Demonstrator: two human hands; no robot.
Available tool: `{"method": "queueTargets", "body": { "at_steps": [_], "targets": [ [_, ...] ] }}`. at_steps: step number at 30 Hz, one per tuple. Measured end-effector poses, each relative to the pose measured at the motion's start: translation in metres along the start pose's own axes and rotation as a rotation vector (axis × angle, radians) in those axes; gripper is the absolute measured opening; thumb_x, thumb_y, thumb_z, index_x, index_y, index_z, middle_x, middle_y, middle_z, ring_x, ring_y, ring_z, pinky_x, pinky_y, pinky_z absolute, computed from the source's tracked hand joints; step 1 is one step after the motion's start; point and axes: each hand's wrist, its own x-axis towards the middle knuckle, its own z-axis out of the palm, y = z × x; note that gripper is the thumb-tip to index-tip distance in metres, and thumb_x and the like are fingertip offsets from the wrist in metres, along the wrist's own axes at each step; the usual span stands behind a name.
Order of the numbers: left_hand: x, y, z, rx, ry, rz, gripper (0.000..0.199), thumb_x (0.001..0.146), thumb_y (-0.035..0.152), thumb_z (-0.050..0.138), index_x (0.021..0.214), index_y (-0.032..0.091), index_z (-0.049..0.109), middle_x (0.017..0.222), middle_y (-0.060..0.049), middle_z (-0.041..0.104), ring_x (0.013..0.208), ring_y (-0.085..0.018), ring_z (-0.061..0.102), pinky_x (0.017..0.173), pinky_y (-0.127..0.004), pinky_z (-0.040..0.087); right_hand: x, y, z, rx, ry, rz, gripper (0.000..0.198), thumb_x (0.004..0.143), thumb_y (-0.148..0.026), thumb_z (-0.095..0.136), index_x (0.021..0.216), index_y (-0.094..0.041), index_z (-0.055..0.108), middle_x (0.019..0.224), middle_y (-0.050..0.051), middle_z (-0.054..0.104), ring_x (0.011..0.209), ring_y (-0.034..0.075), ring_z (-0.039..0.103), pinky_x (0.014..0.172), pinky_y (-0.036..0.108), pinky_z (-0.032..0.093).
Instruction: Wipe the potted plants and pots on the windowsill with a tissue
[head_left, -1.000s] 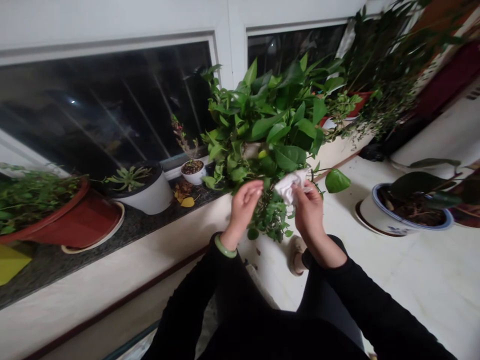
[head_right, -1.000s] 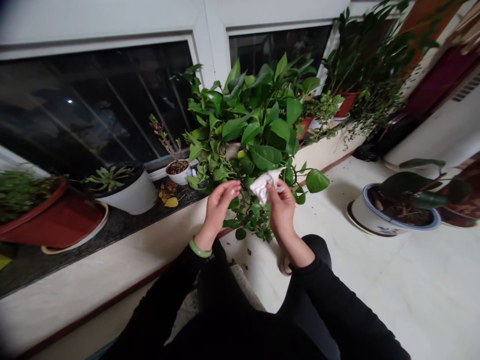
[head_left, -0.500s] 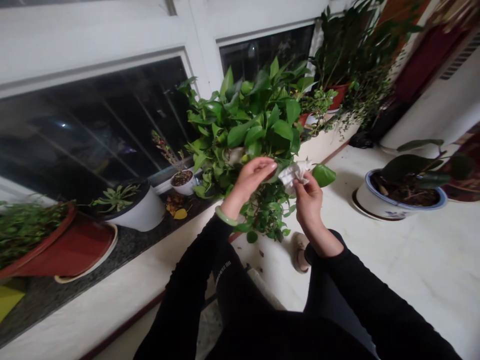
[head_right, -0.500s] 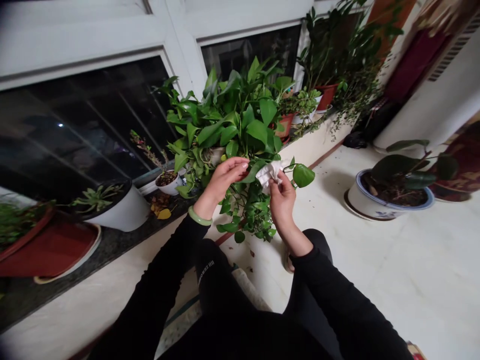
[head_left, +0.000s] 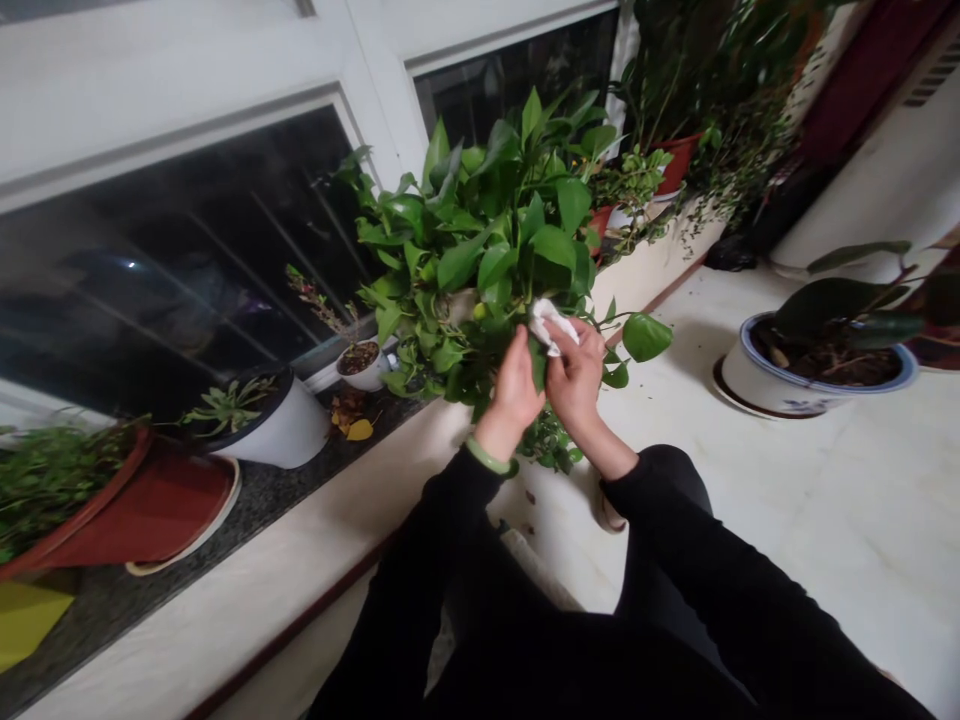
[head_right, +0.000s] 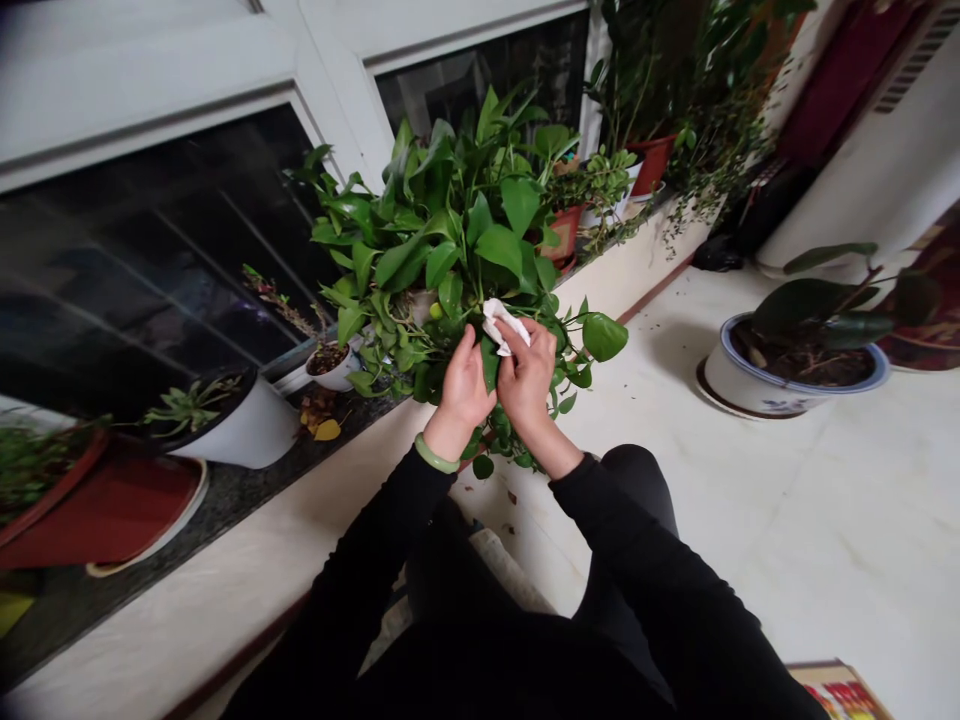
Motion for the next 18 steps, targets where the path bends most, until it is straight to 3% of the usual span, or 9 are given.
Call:
{"method": "queueTargets", "body": {
  "at_steps": [5, 11, 15, 18],
  "targets": [
    [-0.013, 0.010, 0.007, -0.100, 0.042, -0.096, 0.072, 0.111, 0.065, 0.020, 0.140, 0.020, 0.069, 0.135, -0.011, 0.077, 0.145, -0.028, 0.063, 0.123, -0.048, 0.050, -0.028, -0.011, -0.008, 0.034, -0.137, -0.025, 0.058, 0.090, -0.011, 0.048, 0.134, -0.034, 0.078, 0.128, 0.010, 0.071, 0.118, 0.032, 0.060, 0.101, 0.055, 0.050],
    [-0.004, 0.011, -0.006, -0.083, -0.098, -0.096, 0.085, 0.102, 0.081, 0.023, 0.140, 0.021, 0.070, 0.141, -0.013, 0.074, 0.146, -0.031, 0.062, 0.117, -0.049, 0.054, -0.056, -0.020, -0.033, 0.184, -0.315, -0.057, 0.054, 0.092, -0.013, 0.050, 0.132, -0.036, 0.079, 0.128, 0.008, 0.073, 0.113, 0.031, 0.063, 0.097, 0.052, 0.053],
    [-0.002, 0.011, -0.011, -0.101, -0.157, -0.068, 0.076, 0.099, 0.081, 0.035, 0.128, 0.023, 0.074, 0.148, -0.012, 0.070, 0.148, -0.035, 0.059, 0.118, -0.057, 0.053, -0.034, -0.016, -0.050, 0.307, -0.419, -0.072, 0.047, 0.097, -0.017, 0.052, 0.128, -0.038, 0.080, 0.126, 0.005, 0.075, 0.114, 0.028, 0.067, 0.098, 0.050, 0.056],
    [-0.001, 0.010, -0.011, -0.115, -0.101, -0.084, 0.072, 0.101, 0.078, 0.038, 0.126, 0.021, 0.075, 0.142, -0.012, 0.073, 0.147, -0.036, 0.060, 0.117, -0.059, 0.054, 0.004, -0.008, -0.046, 0.167, -0.248, -0.078, 0.044, 0.098, -0.021, 0.054, 0.129, -0.037, 0.080, 0.130, 0.007, 0.072, 0.123, 0.032, 0.063, 0.104, 0.054, 0.054]
  ]
}}
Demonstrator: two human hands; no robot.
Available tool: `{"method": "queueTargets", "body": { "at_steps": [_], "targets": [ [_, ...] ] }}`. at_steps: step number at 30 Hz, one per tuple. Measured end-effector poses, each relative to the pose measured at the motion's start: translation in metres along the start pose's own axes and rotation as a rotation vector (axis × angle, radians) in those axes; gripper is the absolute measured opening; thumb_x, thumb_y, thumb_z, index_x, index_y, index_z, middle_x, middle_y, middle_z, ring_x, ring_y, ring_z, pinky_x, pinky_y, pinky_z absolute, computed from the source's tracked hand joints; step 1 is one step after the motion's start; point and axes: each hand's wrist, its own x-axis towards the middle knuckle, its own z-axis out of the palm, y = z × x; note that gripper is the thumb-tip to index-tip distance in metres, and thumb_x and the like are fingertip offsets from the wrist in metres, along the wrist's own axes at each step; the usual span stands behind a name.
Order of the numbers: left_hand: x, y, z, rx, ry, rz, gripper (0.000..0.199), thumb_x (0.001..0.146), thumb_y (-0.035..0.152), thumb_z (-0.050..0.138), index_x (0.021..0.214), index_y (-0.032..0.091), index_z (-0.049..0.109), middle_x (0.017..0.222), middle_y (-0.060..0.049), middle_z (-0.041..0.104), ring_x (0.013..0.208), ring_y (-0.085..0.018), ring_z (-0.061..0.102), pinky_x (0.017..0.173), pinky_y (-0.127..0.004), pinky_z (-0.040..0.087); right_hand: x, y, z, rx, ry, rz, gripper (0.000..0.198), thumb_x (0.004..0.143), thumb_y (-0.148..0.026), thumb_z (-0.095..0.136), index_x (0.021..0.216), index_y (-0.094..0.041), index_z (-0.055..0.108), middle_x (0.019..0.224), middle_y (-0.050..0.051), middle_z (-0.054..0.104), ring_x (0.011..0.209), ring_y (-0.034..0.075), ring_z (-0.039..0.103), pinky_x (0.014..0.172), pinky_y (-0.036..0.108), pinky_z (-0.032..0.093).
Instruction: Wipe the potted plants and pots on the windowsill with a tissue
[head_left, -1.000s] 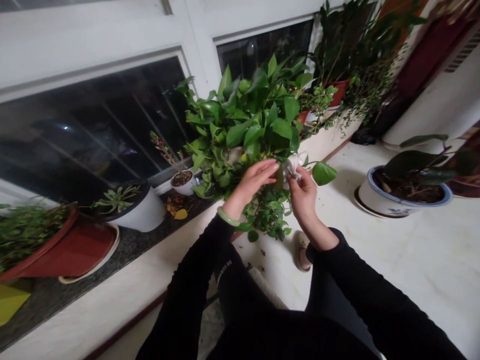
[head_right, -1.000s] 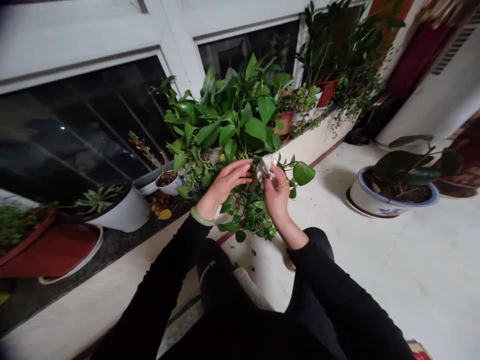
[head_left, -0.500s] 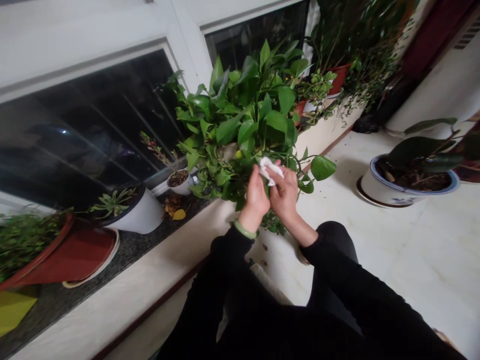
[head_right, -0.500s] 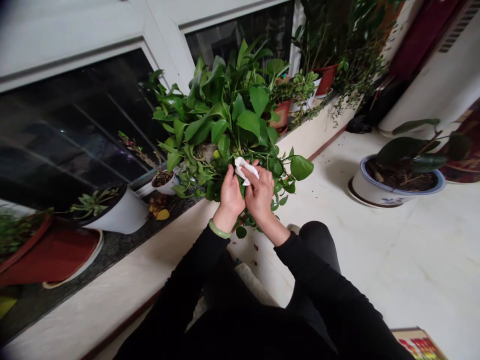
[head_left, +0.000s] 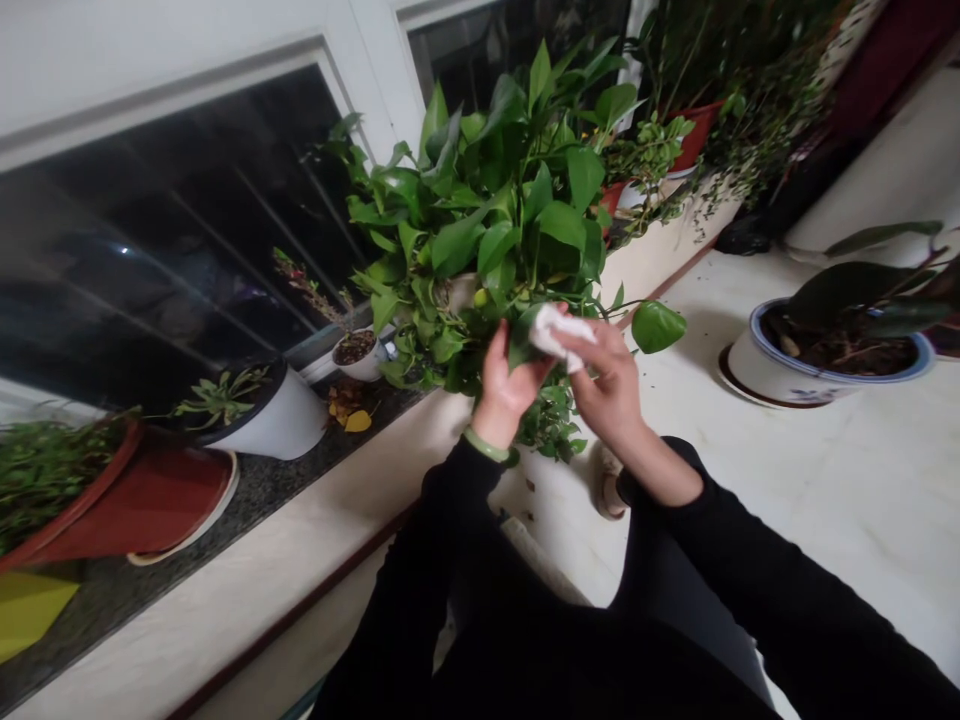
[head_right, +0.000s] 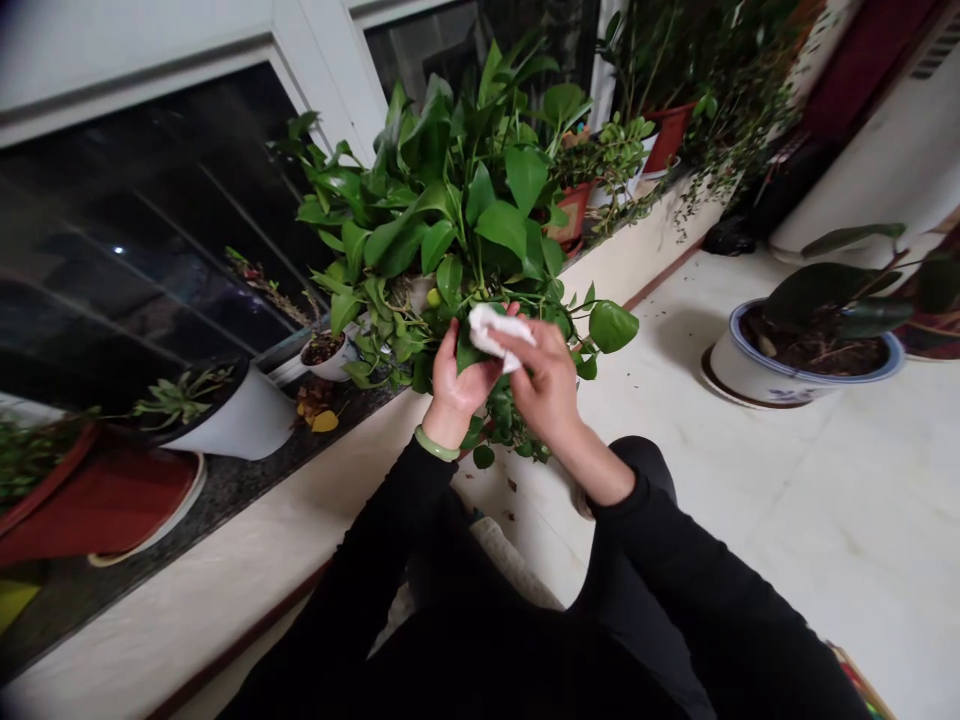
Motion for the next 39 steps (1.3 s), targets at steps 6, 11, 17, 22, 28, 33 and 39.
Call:
{"method": "queueTargets", "body": {
  "at_steps": [6, 11, 17, 22, 28, 33, 39],
  "targets": [
    [-0.001, -0.009, 0.002, 0.034, 0.054, 0.059, 0.078, 0.099, 0.084, 0.033, 0.129, 0.024, 0.073, 0.136, -0.012, 0.074, 0.151, -0.035, 0.054, 0.120, -0.059, 0.051, 0.015, 0.008, 0.036, -0.204, -0.015, -0.026, 0.050, 0.097, -0.015, 0.050, 0.136, -0.034, 0.077, 0.136, 0.011, 0.069, 0.121, 0.033, 0.060, 0.101, 0.057, 0.053],
    [-0.004, -0.008, -0.007, -0.063, -0.068, 0.041, 0.084, 0.098, 0.086, 0.026, 0.127, 0.023, 0.074, 0.148, -0.013, 0.069, 0.154, -0.035, 0.053, 0.124, -0.062, 0.047, -0.037, -0.021, 0.037, 0.017, -0.150, -0.135, 0.055, 0.099, -0.012, 0.046, 0.140, -0.035, 0.074, 0.134, 0.010, 0.071, 0.121, 0.029, 0.064, 0.100, 0.050, 0.056],
    [-0.006, 0.007, -0.001, -0.296, -0.073, -0.107, 0.084, 0.106, 0.073, 0.016, 0.125, 0.015, 0.074, 0.152, -0.014, 0.067, 0.158, -0.032, 0.049, 0.132, -0.051, 0.042, -0.018, -0.001, 0.013, 0.035, 0.034, -0.119, 0.049, 0.098, -0.015, 0.050, 0.132, -0.037, 0.078, 0.129, 0.007, 0.072, 0.118, 0.029, 0.066, 0.098, 0.052, 0.058],
    [-0.009, 0.012, 0.012, -0.384, 0.039, -0.165, 0.080, 0.109, 0.068, 0.015, 0.139, 0.016, 0.068, 0.144, -0.014, 0.071, 0.156, -0.031, 0.051, 0.131, -0.055, 0.042, 0.020, 0.033, 0.027, -0.124, 0.229, -0.021, 0.051, 0.099, -0.017, 0.048, 0.142, -0.030, 0.071, 0.139, 0.012, 0.064, 0.130, 0.033, 0.061, 0.111, 0.060, 0.052],
    [-0.010, 0.007, 0.005, -0.289, 0.045, -0.148, 0.084, 0.105, 0.075, 0.014, 0.140, 0.022, 0.069, 0.154, -0.011, 0.066, 0.162, -0.032, 0.042, 0.134, -0.051, 0.035, -0.002, 0.001, 0.051, -0.145, 0.035, -0.068, 0.054, 0.097, -0.011, 0.050, 0.139, -0.033, 0.075, 0.138, 0.011, 0.068, 0.126, 0.032, 0.062, 0.105, 0.057, 0.056],
    [-0.009, 0.006, -0.012, -0.304, -0.085, -0.108, 0.091, 0.103, 0.078, 0.008, 0.130, 0.021, 0.074, 0.161, -0.010, 0.060, 0.162, -0.032, 0.043, 0.133, -0.055, 0.033, -0.037, -0.035, 0.029, 0.223, -0.209, -0.099, 0.057, 0.098, -0.006, 0.047, 0.136, -0.036, 0.076, 0.140, 0.007, 0.072, 0.130, 0.026, 0.065, 0.111, 0.050, 0.054],
    [-0.029, -0.002, -0.027, -0.323, 0.033, -0.151, 0.082, 0.105, 0.075, 0.015, 0.132, 0.025, 0.074, 0.155, -0.009, 0.066, 0.159, -0.029, 0.049, 0.132, -0.051, 0.035, -0.077, -0.030, -0.011, 0.499, -0.418, 0.183, 0.043, 0.099, -0.012, 0.055, 0.125, -0.033, 0.083, 0.128, 0.005, 0.078, 0.114, 0.021, 0.074, 0.101, 0.039, 0.060]
  ]
}}
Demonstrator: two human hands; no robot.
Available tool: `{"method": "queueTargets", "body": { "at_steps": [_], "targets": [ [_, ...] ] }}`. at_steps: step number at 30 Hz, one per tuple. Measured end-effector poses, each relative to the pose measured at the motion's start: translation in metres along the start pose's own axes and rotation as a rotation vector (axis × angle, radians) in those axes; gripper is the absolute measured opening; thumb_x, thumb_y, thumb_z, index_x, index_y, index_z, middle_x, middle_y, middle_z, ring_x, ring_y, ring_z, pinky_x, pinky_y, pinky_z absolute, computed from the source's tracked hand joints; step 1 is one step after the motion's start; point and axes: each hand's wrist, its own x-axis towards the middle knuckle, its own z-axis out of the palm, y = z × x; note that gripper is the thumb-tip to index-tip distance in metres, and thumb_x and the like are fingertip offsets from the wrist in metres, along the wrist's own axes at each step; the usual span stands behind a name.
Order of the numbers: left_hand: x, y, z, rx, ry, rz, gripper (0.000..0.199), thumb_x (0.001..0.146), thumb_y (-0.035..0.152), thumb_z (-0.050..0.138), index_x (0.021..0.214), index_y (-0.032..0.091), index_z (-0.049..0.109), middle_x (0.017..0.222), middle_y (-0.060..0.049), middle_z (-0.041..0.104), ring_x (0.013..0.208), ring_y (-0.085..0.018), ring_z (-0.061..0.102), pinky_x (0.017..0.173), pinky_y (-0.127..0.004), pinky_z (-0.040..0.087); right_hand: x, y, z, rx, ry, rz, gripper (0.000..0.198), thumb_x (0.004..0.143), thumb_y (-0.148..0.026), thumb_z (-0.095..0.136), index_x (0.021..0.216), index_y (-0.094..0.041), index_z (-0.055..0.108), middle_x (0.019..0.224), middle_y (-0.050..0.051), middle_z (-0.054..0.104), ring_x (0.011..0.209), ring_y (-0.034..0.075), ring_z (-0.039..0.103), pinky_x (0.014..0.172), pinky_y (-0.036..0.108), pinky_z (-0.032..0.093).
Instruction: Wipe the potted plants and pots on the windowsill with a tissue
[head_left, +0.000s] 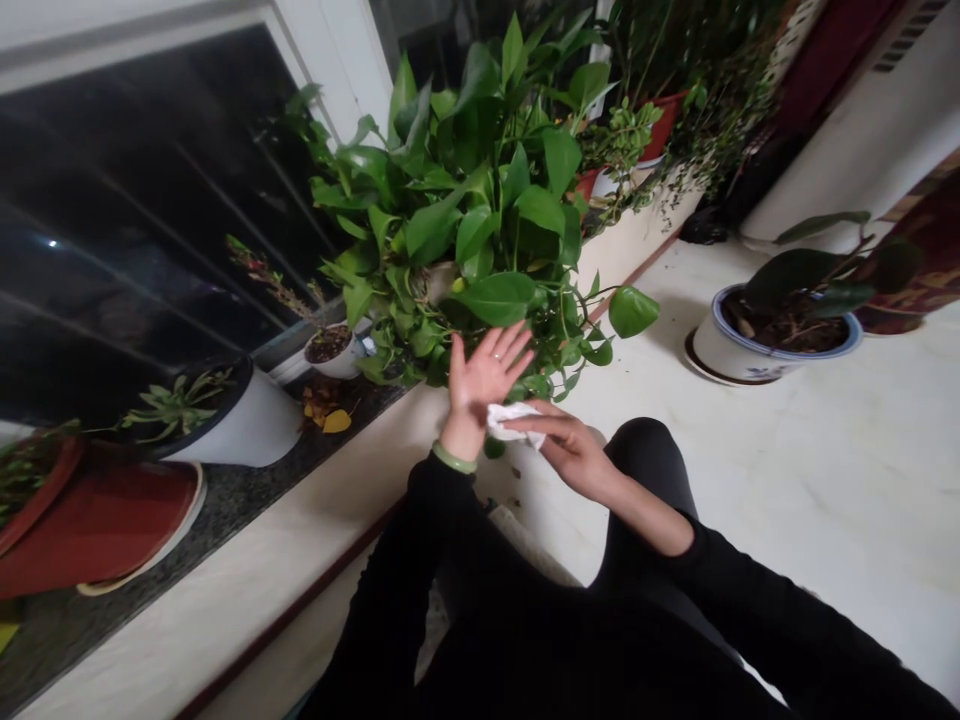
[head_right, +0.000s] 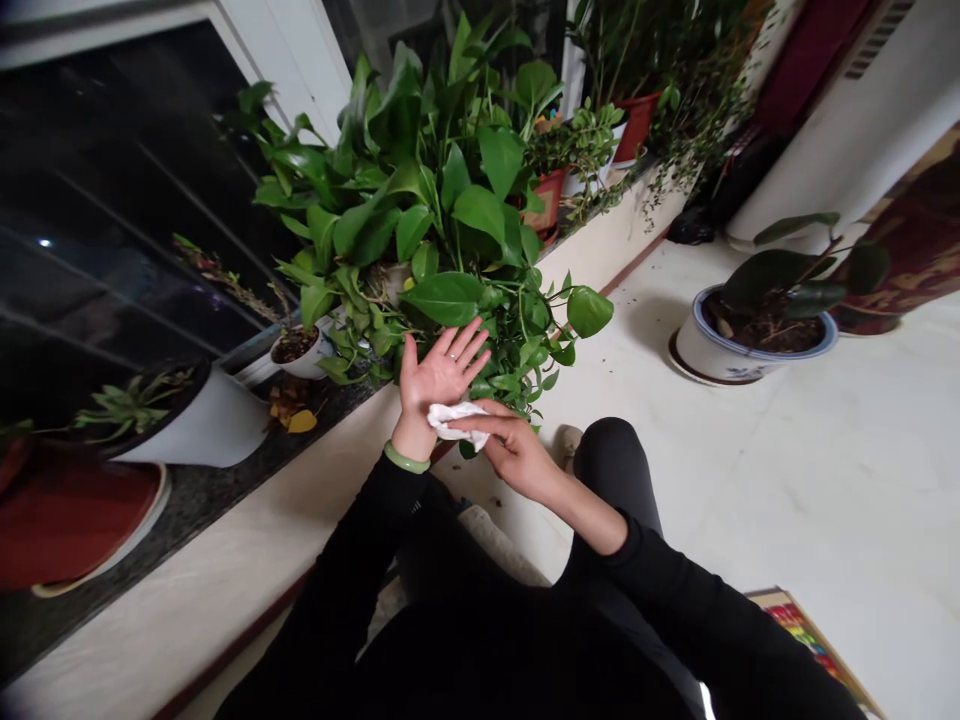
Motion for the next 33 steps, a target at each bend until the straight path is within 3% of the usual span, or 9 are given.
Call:
{"method": "queueTargets", "body": {
  "at_steps": [7, 14, 18, 22, 25, 28, 31, 33],
  "targets": [
    [-0.023, -0.013, -0.022, 0.031, 0.178, 0.045, 0.069, 0.110, 0.060, 0.025, 0.147, 0.019, 0.067, 0.160, -0.011, 0.062, 0.158, -0.027, 0.050, 0.133, -0.043, 0.035, -0.036, 0.039, -0.018, 0.054, 0.233, 0.367, 0.027, 0.089, -0.034, 0.069, 0.108, -0.032, 0.088, 0.118, 0.005, 0.082, 0.111, 0.024, 0.073, 0.106, 0.042, 0.056],
    [-0.024, -0.022, -0.025, 0.070, 0.206, 0.062, 0.061, 0.111, 0.051, 0.030, 0.133, 0.017, 0.075, 0.154, -0.012, 0.068, 0.154, -0.027, 0.055, 0.133, -0.044, 0.037, -0.042, 0.063, -0.026, 0.155, 0.596, 0.504, 0.031, 0.076, -0.050, 0.082, 0.099, -0.031, 0.087, 0.121, 0.005, 0.082, 0.124, 0.030, 0.070, 0.120, 0.055, 0.045],
    [-0.020, -0.014, -0.017, 0.126, 0.254, 0.206, 0.055, 0.111, 0.045, 0.031, 0.130, 0.020, 0.076, 0.151, -0.011, 0.070, 0.153, -0.027, 0.056, 0.134, -0.046, 0.035, -0.047, 0.070, -0.027, 0.165, 0.649, 0.559, 0.035, 0.072, -0.049, 0.084, 0.102, -0.030, 0.088, 0.123, 0.007, 0.082, 0.135, 0.034, 0.065, 0.129, 0.062, 0.031],
    [-0.013, 0.003, -0.006, 0.190, 0.268, 0.377, 0.045, 0.109, 0.043, 0.041, 0.132, 0.025, 0.075, 0.142, -0.008, 0.074, 0.150, -0.026, 0.059, 0.131, -0.046, 0.038, -0.034, 0.061, -0.021, 0.110, 0.584, 0.467, 0.032, 0.077, -0.048, 0.081, 0.103, -0.031, 0.088, 0.125, 0.006, 0.082, 0.139, 0.035, 0.062, 0.131, 0.065, 0.028],
    [-0.014, 0.005, 0.000, 0.297, 0.172, 0.418, 0.038, 0.103, 0.048, 0.057, 0.128, 0.028, 0.079, 0.127, -0.007, 0.080, 0.137, -0.027, 0.067, 0.123, -0.046, 0.047, -0.008, 0.040, -0.019, 0.023, 0.484, 0.278, 0.028, 0.087, -0.045, 0.076, 0.110, -0.034, 0.086, 0.130, 0.005, 0.080, 0.140, 0.034, 0.062, 0.127, 0.065, 0.037],
    [-0.018, 0.004, 0.001, 0.439, 0.096, 0.433, 0.032, 0.096, 0.049, 0.071, 0.118, 0.029, 0.083, 0.124, -0.007, 0.081, 0.124, -0.028, 0.072, 0.112, -0.044, 0.055, 0.026, 0.011, -0.024, -0.055, 0.429, 0.049, 0.026, 0.096, -0.043, 0.072, 0.118, -0.037, 0.083, 0.133, 0.005, 0.077, 0.133, 0.030, 0.067, 0.119, 0.058, 0.049],
    [-0.021, 0.015, 0.002, 0.421, 0.200, 0.519, 0.026, 0.096, 0.044, 0.072, 0.111, 0.027, 0.085, 0.118, -0.008, 0.081, 0.120, -0.027, 0.072, 0.109, -0.043, 0.056, 0.057, -0.015, -0.034, -0.113, 0.465, -0.120, 0.025, 0.099, -0.045, 0.070, 0.121, -0.039, 0.081, 0.133, 0.004, 0.077, 0.134, 0.030, 0.067, 0.119, 0.057, 0.050],
    [-0.019, 0.031, 0.005, 0.324, 0.244, 0.577, 0.024, 0.099, 0.039, 0.067, 0.110, 0.026, 0.084, 0.117, -0.008, 0.081, 0.125, -0.026, 0.071, 0.114, -0.043, 0.053, 0.074, -0.027, -0.041, -0.155, 0.478, -0.187, 0.025, 0.100, -0.047, 0.070, 0.121, -0.039, 0.081, 0.132, 0.004, 0.077, 0.136, 0.030, 0.065, 0.123, 0.059, 0.046]
  ]
}}
